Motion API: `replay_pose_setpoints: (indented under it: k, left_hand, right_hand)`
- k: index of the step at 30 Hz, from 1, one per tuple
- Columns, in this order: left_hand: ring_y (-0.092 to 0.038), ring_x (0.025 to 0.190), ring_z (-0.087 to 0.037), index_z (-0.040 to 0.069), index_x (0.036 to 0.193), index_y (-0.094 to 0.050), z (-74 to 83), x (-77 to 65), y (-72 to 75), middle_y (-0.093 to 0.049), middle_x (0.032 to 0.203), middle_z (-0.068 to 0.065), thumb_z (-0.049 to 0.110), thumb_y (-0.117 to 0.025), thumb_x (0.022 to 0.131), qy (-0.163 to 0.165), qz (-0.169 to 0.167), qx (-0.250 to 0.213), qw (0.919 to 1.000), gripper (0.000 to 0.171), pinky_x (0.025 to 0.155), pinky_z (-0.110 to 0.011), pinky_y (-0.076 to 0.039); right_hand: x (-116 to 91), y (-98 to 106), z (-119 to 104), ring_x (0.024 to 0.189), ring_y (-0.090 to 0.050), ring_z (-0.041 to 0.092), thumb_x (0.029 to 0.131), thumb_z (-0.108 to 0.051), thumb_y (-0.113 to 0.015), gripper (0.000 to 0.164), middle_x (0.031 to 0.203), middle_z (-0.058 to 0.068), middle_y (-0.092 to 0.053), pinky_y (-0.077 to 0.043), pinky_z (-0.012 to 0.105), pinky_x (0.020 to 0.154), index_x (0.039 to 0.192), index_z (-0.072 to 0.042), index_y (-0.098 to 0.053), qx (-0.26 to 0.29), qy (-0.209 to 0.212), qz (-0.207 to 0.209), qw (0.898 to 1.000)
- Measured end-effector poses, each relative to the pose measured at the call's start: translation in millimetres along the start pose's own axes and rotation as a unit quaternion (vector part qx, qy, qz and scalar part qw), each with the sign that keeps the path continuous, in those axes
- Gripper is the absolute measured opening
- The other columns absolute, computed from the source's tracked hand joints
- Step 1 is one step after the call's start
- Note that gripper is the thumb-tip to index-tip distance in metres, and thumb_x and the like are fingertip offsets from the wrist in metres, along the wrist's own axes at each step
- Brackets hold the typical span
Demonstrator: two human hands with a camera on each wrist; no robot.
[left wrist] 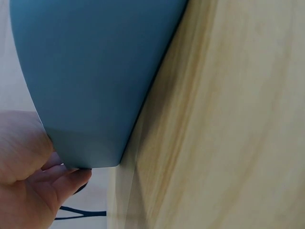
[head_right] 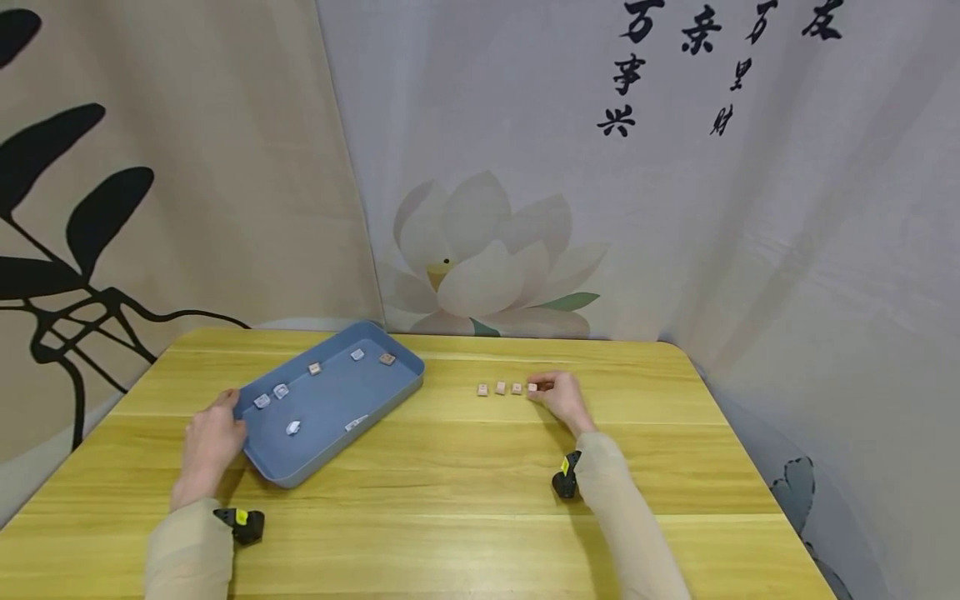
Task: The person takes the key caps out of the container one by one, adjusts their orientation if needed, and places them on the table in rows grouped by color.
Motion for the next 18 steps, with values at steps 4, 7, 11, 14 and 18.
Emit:
replay_pose_setpoints:
  k: [4, 7, 11, 14, 18]
  left_hand:
    - [-0.044, 0.116, -0.059, -0.019, 0.131, -0.041, -0.1, -0.2, -0.8, -0.041, 0.136, -0.039, -0.006, -0.044, 0.082, -0.001, 0.001, 0.000, 1.0000, 0.051, 0.089, -0.064, -0.043]
    - [-0.044, 0.117, -0.059, -0.019, 0.132, -0.041, 0.1, -0.1, -1.0, -0.041, 0.136, -0.038, -0.006, -0.043, 0.083, 0.002, 0.000, -0.002, 1.0000, 0.051, 0.090, -0.064, -0.042]
    - [-0.043, 0.118, -0.058, -0.019, 0.132, -0.041, 0.4, -0.2, -1.2, -0.040, 0.137, -0.038, -0.006, -0.044, 0.083, 0.006, -0.003, -0.004, 1.0000, 0.051, 0.092, -0.064, -0.041]
    - [-0.043, 0.117, -0.059, -0.019, 0.132, -0.040, 0.5, -0.5, -1.2, -0.040, 0.137, -0.038, -0.006, -0.045, 0.083, 0.007, -0.003, -0.006, 1.0000, 0.051, 0.091, -0.064, -0.042]
    - [-0.044, 0.116, -0.059, -0.019, 0.132, -0.041, -0.1, -0.3, -1.4, -0.040, 0.137, -0.038, -0.006, -0.044, 0.083, 0.006, -0.001, -0.008, 1.0000, 0.051, 0.090, -0.064, -0.042]
  right_hand:
    - [0.6, -0.6, -0.3, 0.088, -0.064, 0.025, 0.083, -0.007, -0.069, 0.025, 0.104, 0.018, -0.070, -0.053, 0.035, 0.075, 0.107, -0.002, -0.071, -0.013, 0.002, -0.006, 1.000]
    - [1.3, -0.6, 0.3, 0.088, -0.064, 0.024, 0.083, -0.007, -0.069, 0.025, 0.105, 0.017, -0.070, -0.053, 0.034, 0.075, 0.108, -0.002, -0.071, -0.019, 0.003, -0.011, 1.000]
    - [1.9, -0.6, 1.4, 0.088, -0.064, 0.023, 0.083, -0.006, -0.070, 0.026, 0.104, 0.018, -0.070, -0.053, 0.031, 0.074, 0.108, -0.001, -0.070, -0.020, 0.008, -0.014, 1.000]
    - [1.8, 0.2, 1.1, 0.087, -0.064, 0.023, 0.082, -0.005, -0.070, 0.028, 0.102, 0.019, -0.069, -0.052, 0.029, 0.073, 0.109, 0.001, -0.069, -0.017, 0.010, -0.016, 1.000]
    - [1.6, 2.5, -0.2, 0.089, -0.063, 0.024, 0.082, -0.006, -0.070, 0.031, 0.104, 0.018, -0.069, -0.051, 0.029, 0.074, 0.112, 0.000, -0.068, -0.010, 0.000, -0.026, 1.000]
Point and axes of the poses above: each hand's wrist, its own x-axis towards the middle knuckle, its own y-axis out of the back of the hand, z = x × y, the point moved 4 cm from there along x, towards the middle knuckle
